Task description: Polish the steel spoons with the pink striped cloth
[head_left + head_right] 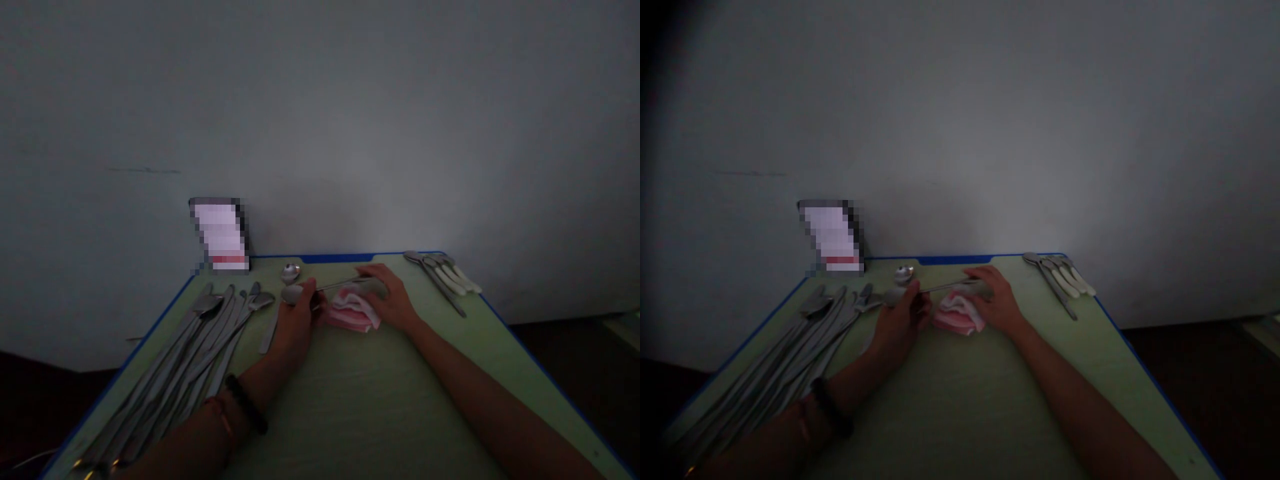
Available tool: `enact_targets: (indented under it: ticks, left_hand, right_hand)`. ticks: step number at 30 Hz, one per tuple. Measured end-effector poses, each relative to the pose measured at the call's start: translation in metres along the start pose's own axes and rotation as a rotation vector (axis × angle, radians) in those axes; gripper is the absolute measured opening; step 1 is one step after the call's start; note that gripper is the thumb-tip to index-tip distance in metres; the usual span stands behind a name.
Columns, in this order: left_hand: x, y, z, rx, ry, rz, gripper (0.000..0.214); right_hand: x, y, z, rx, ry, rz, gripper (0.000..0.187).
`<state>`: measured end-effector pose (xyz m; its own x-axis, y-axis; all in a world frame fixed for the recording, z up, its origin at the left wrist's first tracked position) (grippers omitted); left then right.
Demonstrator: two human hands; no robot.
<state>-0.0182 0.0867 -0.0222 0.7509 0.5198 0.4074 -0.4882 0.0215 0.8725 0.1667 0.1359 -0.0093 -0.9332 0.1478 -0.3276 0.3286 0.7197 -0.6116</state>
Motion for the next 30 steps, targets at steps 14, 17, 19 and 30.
enact_targets:
  ticks: [14, 17, 19, 30]
  left_hand:
    - [0.018, -0.006, 0.027, 0.626, -0.566, -0.714, 0.032]
    - [0.019, -0.007, 0.033, 0.815, -0.638, -0.82, 0.026]
    - [0.019, -0.008, 0.033, 0.856, -0.649, -0.83, 0.022]
    - [0.02, -0.01, 0.028, 0.923, -0.649, -0.835, 0.018]
  right_hand:
    - [-0.013, 0.004, -0.005, 0.035, 0.173, 0.465, 0.034]
    - [-0.032, 0.011, -0.008, 0.194, 0.223, 0.642, 0.04]
    - [-0.051, 0.011, -0.012, 0.252, 0.241, 0.732, 0.042]
    - [-0.134, 0.037, 0.012, 0.366, 0.112, 1.267, 0.04]
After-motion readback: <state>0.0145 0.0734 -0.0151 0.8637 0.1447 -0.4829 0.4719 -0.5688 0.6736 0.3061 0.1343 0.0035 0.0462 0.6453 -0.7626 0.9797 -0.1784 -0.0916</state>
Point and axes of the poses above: each hand's wrist, its own z-axis away from the middle knuckle, its own x-axis out of the palm, y = z × x, the point moved 4 cm from there along -z, towards the middle knuckle, and after that the axes turned 14 degrees about y, right-handed, at the moved point
